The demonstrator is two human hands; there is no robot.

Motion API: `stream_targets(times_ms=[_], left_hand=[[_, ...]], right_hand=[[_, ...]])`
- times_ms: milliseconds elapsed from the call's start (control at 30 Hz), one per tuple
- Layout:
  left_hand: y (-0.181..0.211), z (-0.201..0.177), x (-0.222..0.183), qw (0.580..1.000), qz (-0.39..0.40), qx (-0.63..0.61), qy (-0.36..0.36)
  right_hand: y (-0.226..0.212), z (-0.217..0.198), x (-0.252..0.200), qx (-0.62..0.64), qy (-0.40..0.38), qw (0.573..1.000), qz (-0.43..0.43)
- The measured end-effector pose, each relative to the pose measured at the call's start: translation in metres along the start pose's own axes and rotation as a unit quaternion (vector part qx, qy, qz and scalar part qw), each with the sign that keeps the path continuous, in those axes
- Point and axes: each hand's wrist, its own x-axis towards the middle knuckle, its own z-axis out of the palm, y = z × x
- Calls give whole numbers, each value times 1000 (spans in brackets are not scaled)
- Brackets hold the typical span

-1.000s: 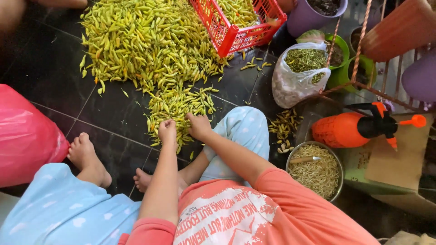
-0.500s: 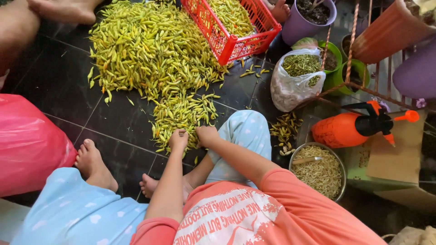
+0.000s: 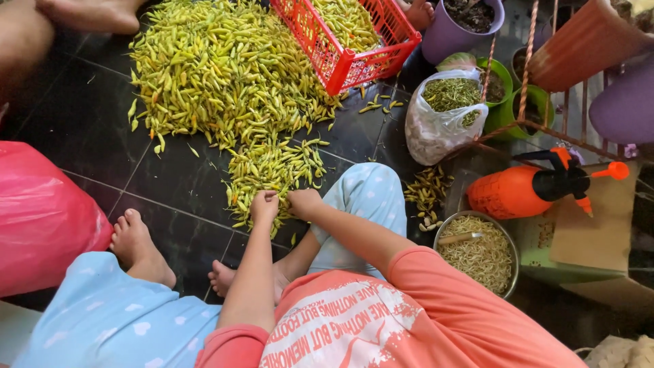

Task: Removing stems from a large pile of yellow peppers by hand while sitting on the floor.

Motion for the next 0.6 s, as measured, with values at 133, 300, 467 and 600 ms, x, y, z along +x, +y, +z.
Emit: stream_targets(times_ms=[133,300,467,600], left_hand=[[8,2,-2,1000,-17,-20,8],[5,4,1,999,-1,-39,24],[5,5,-2,997,54,-29,35],[9,-3,0,987,150,-53,26]], right_hand=[[8,17,12,-17,4,1000,-4],[16,15,17,85,44,995,18],[17,15,19,153,101,983,1],[23,26,25,303,116,945,-43]])
